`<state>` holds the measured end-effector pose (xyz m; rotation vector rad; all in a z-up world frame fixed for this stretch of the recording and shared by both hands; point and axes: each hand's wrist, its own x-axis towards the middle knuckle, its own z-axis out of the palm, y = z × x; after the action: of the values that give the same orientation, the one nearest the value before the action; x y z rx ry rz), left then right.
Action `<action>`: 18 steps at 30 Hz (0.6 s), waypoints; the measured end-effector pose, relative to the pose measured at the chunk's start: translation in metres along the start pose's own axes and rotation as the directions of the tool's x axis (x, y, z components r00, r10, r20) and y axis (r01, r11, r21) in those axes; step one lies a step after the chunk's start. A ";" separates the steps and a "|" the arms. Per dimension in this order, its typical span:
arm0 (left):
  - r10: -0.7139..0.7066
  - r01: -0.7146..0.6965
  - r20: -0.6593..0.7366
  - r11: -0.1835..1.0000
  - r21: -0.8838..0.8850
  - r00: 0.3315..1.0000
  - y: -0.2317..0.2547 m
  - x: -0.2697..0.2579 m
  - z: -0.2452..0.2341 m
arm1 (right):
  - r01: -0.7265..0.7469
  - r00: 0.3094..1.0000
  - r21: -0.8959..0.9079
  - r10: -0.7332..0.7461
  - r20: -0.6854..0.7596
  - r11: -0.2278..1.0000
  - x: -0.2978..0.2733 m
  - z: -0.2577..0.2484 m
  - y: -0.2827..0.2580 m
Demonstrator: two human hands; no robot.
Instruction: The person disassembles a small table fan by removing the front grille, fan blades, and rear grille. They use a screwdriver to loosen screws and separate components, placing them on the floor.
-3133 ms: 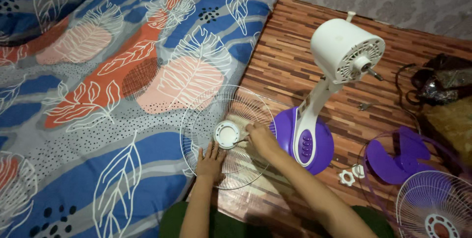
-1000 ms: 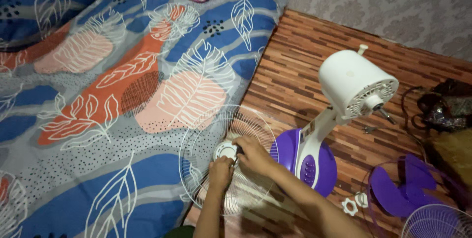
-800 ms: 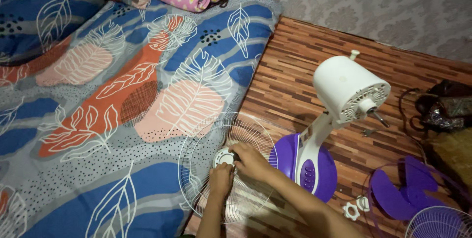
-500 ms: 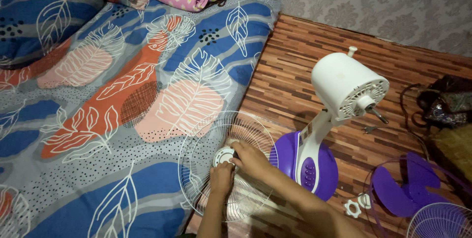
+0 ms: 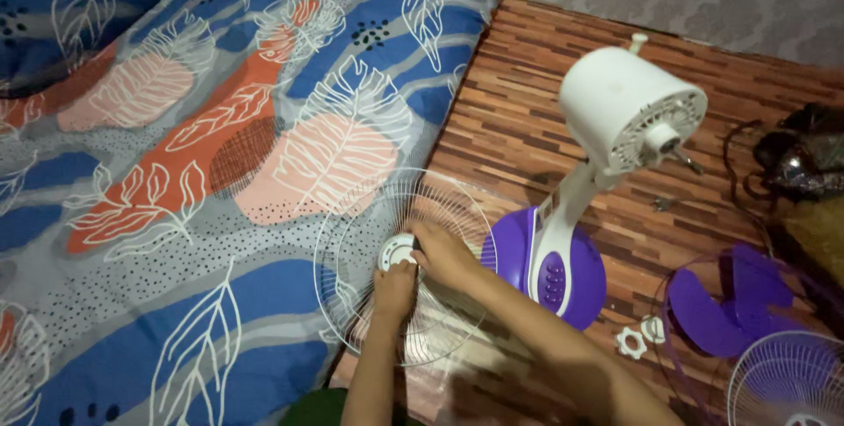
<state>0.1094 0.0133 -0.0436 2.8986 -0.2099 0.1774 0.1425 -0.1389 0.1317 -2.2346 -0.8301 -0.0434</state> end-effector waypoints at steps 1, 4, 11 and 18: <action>0.009 -0.009 -0.012 1.000 0.000 1.000 -0.001 -0.001 0.003 | 0.007 1.000 -0.008 -0.007 -0.002 1.000 0.000 0.001 0.000; -0.025 0.023 0.048 0.998 0.052 0.999 -0.004 0.001 0.014 | 0.001 1.000 0.012 -0.001 0.011 1.000 0.000 0.003 -0.002; 0.040 -0.034 -0.134 0.998 0.053 0.990 -0.010 0.005 0.028 | -0.091 0.994 -0.005 0.091 0.056 0.996 -0.007 -0.003 -0.014; -0.040 0.040 0.039 0.999 -0.012 0.998 0.000 -0.004 -0.002 | 0.003 0.999 0.075 0.000 -0.037 0.997 -0.008 -0.004 -0.007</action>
<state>0.1050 0.0144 -0.0425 2.8927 -0.1586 0.1126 0.1328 -0.1420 0.1371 -2.1564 -0.8009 -0.0528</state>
